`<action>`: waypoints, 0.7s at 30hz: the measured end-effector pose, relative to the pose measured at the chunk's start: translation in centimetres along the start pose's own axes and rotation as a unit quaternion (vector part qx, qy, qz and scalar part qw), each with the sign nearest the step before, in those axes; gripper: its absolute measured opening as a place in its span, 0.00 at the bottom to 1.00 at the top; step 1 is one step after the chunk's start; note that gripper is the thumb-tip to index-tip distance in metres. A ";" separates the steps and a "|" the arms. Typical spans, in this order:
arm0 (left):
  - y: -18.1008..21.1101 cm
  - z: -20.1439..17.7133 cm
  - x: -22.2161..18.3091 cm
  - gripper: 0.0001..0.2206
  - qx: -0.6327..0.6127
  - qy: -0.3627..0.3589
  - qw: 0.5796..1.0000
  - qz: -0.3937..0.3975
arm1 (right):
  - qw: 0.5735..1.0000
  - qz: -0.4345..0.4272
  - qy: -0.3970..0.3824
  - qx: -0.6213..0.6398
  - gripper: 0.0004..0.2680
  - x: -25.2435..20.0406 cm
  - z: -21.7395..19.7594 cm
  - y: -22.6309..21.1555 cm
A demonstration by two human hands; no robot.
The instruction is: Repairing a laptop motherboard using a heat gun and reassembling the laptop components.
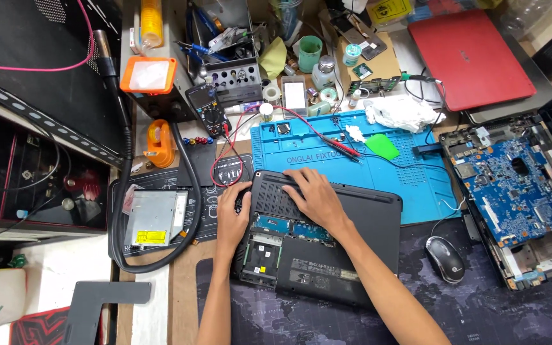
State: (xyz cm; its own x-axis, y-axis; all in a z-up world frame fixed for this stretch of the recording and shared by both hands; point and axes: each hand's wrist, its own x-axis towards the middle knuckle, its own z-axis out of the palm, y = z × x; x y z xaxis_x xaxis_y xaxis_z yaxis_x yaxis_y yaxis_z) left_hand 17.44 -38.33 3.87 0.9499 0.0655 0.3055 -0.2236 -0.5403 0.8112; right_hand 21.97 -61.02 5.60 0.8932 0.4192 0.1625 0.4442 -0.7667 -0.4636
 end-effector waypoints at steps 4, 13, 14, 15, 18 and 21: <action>0.0 0.1 0.1 0.10 0.018 0.017 1.000 0.009 | 0.999 -0.006 0.005 0.036 0.12 0.1 -0.8 -0.2; 1.0 -0.2 0.1 0.10 -0.030 0.024 0.999 -0.016 | 0.995 0.018 0.029 0.098 0.10 -0.1 -1.3 0.0; 1.7 -0.5 0.1 0.11 -0.073 0.044 0.995 -0.048 | 0.995 0.009 0.028 0.093 0.10 -0.1 -1.2 0.1; 2.4 -0.8 0.1 0.11 -0.116 0.062 0.988 -0.080 | 0.996 0.000 0.028 0.088 0.10 -0.1 -1.2 0.1; 1.8 -0.6 -0.1 0.12 -0.160 0.092 0.980 -0.079 | 0.996 -0.003 0.035 0.080 0.09 0.0 -1.0 0.2; 2.0 -0.1 1.2 0.11 -0.171 0.087 0.979 -0.066 | 0.996 -0.008 0.040 0.077 0.09 0.0 -1.3 0.0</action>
State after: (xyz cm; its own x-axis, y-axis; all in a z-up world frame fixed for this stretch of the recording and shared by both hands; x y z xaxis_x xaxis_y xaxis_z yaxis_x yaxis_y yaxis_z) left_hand 18.13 -39.27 5.91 0.9305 0.2734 0.2436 -0.1906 -0.2065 0.9597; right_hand 22.09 -61.65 6.69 0.8913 0.3865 0.2372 0.4485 -0.6743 -0.5866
